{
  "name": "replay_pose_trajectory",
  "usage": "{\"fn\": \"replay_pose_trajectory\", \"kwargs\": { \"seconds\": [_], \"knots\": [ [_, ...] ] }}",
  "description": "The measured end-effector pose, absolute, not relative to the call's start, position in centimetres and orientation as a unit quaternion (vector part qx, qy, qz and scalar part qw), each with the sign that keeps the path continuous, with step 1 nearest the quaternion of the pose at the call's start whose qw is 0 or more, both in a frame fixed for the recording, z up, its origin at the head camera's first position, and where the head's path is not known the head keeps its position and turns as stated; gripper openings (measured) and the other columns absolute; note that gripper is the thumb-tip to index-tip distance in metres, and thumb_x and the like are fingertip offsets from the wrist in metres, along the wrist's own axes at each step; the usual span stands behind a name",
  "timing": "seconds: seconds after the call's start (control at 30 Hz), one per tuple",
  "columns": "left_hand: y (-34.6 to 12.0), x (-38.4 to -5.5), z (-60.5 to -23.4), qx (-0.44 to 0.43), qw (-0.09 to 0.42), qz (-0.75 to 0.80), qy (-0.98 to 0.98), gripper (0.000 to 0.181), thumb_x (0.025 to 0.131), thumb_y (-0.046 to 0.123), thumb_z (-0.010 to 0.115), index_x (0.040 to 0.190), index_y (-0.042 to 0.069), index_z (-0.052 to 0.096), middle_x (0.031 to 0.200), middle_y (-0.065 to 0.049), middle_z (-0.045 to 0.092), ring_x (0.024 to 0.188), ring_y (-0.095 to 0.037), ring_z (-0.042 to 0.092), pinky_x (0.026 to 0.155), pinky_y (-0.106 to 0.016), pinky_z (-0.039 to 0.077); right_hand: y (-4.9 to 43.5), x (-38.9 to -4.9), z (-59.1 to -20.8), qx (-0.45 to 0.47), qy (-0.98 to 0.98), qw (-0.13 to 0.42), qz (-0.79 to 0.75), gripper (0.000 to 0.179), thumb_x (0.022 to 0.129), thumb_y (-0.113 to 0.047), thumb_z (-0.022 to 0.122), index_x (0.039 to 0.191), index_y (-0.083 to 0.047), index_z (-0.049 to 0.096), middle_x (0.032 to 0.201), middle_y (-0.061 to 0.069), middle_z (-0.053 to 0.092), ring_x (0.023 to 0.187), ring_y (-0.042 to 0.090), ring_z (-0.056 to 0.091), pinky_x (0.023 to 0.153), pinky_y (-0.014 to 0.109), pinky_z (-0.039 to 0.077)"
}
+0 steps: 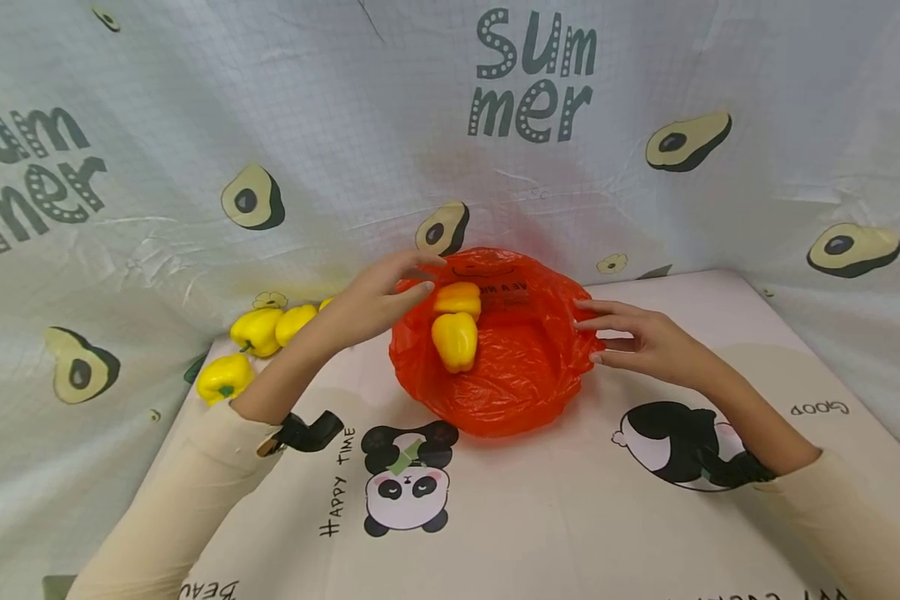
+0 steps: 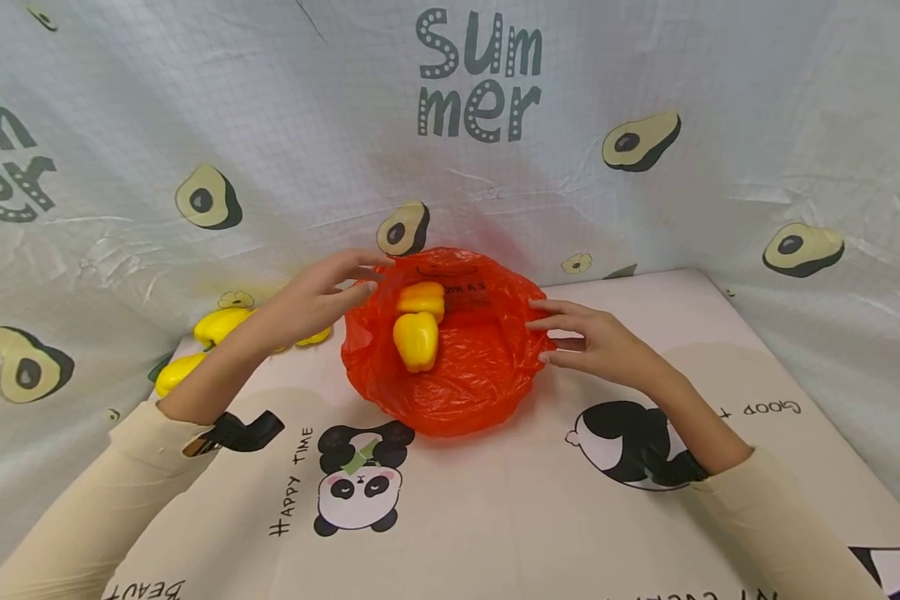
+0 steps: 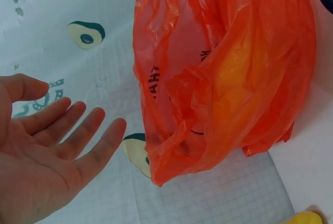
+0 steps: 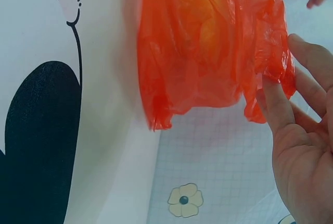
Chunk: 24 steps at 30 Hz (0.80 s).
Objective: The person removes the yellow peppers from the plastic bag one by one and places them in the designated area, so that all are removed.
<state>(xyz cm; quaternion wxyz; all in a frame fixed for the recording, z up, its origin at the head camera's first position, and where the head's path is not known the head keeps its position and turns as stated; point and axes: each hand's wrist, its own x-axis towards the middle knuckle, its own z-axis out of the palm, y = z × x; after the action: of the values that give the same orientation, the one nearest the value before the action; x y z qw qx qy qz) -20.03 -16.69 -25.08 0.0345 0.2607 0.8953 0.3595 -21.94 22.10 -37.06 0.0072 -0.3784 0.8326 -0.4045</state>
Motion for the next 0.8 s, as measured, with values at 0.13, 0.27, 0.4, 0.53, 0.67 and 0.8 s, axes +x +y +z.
{"fn": "replay_pose_trajectory", "kwargs": {
  "seconds": [0.13, 0.27, 0.4, 0.53, 0.67, 0.8],
  "knots": [
    [-16.4, -20.7, -25.0, 0.258, 0.046, 0.357, 0.897, 0.038, 0.105, 0.017, 0.051, 0.14, 0.005, 0.055, 0.142, -0.01, 0.057, 0.134, -0.029, 0.05, 0.111, -0.05, 0.044, 22.0, -21.9, -37.1, -0.374, 0.834, 0.007, -0.405, 0.046, 0.089, -0.004, 0.076, 0.134, -0.004, 0.065, 0.152, 0.017, 0.049, 0.138, 0.043, 0.044, 0.09, 0.038, 0.055],
    [-16.2, -21.4, -24.9, 0.253, 0.061, 0.363, 0.895, 0.035, 0.104, 0.015, 0.051, 0.137, 0.003, 0.053, 0.138, -0.011, 0.058, 0.126, -0.03, 0.057, 0.106, -0.046, 0.048, 21.9, -21.9, -37.1, -0.373, 0.836, 0.008, -0.403, 0.046, 0.09, -0.005, 0.076, 0.134, -0.004, 0.066, 0.152, 0.017, 0.049, 0.138, 0.043, 0.044, 0.09, 0.038, 0.055],
    [-16.0, -22.3, -24.9, 0.247, 0.072, 0.359, 0.897, 0.031, 0.103, 0.012, 0.052, 0.132, 0.002, 0.054, 0.133, -0.013, 0.061, 0.122, -0.031, 0.06, 0.105, -0.044, 0.049, 21.9, -21.9, -37.1, -0.378, 0.834, 0.005, -0.401, 0.046, 0.089, -0.005, 0.077, 0.134, -0.005, 0.066, 0.151, 0.016, 0.049, 0.138, 0.043, 0.045, 0.09, 0.036, 0.056],
    [-15.7, -23.2, -25.0, 0.247, 0.084, 0.338, 0.904, 0.033, 0.103, 0.013, 0.051, 0.133, -0.001, 0.055, 0.133, -0.015, 0.062, 0.126, -0.031, 0.058, 0.106, -0.044, 0.048, 21.8, -21.9, -37.0, -0.379, 0.834, 0.004, -0.4, 0.046, 0.089, -0.005, 0.077, 0.133, -0.004, 0.066, 0.151, 0.017, 0.049, 0.137, 0.043, 0.045, 0.089, 0.037, 0.056],
    [-15.2, -23.9, -24.9, 0.239, 0.093, 0.318, 0.913, 0.034, 0.103, 0.014, 0.052, 0.134, -0.001, 0.058, 0.132, -0.014, 0.063, 0.122, -0.028, 0.059, 0.105, -0.042, 0.049, 21.7, -21.9, -37.0, -0.378, 0.835, 0.006, -0.4, 0.045, 0.089, -0.005, 0.077, 0.133, -0.004, 0.066, 0.151, 0.017, 0.049, 0.137, 0.044, 0.045, 0.089, 0.038, 0.056],
    [-14.9, -24.4, -25.0, 0.224, 0.106, 0.308, 0.919, 0.034, 0.104, 0.016, 0.052, 0.133, 0.001, 0.061, 0.131, -0.013, 0.065, 0.111, -0.027, 0.064, 0.102, -0.04, 0.051, 21.6, -21.8, -37.0, -0.379, 0.834, 0.006, -0.402, 0.045, 0.089, -0.004, 0.077, 0.133, -0.003, 0.066, 0.151, 0.018, 0.049, 0.137, 0.044, 0.045, 0.089, 0.038, 0.056]
  ]
}}
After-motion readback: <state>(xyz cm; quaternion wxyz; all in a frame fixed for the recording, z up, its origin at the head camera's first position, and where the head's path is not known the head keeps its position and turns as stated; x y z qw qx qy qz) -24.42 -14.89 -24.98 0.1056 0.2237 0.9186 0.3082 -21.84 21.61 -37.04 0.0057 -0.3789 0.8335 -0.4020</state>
